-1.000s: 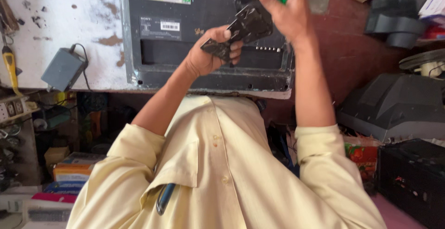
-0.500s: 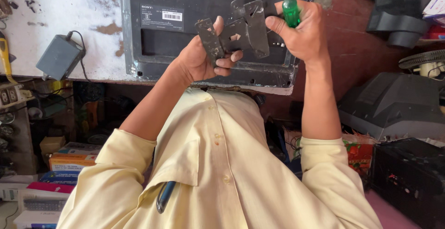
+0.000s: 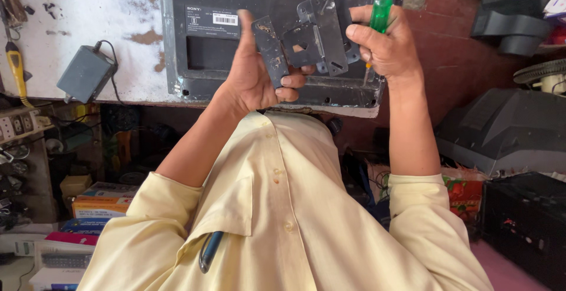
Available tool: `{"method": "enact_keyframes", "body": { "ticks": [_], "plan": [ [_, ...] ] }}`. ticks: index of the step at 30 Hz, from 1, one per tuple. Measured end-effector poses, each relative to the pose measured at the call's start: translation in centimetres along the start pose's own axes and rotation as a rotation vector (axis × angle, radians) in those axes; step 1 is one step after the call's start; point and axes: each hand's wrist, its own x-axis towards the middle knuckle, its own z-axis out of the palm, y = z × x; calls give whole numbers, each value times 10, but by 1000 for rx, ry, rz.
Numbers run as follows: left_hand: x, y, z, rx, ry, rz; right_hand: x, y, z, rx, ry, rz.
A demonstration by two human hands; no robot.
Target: The person removes a plastic cover from the back of a flat-screen TV, then uses a screwdriver to remove several screws and detach a metal bracket. The person then reattaches the bracket and secures it with screws.
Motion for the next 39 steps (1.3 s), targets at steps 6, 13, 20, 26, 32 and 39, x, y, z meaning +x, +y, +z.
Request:
{"method": "enact_keyframes", "body": {
  "ticks": [6, 13, 20, 26, 32, 39],
  "plan": [
    [-4, -3, -2, 200, 185, 64, -10, 23, 15, 104, 78, 23],
    [0, -7, -10, 245, 337, 77, -19, 33, 31, 228, 91, 11],
    [-8, -11, -9, 241, 396, 98, -34, 39, 44, 213, 121, -8],
    [-13, -9, -12, 281, 402, 77, -39, 37, 50, 209, 141, -19],
    [-15, -7, -9, 297, 484, 49, -42, 40, 53, 227, 146, -1],
    [-20, -5, -9, 259, 348, 20, -48, 57, 49, 204, 219, -40]
  ]
}}
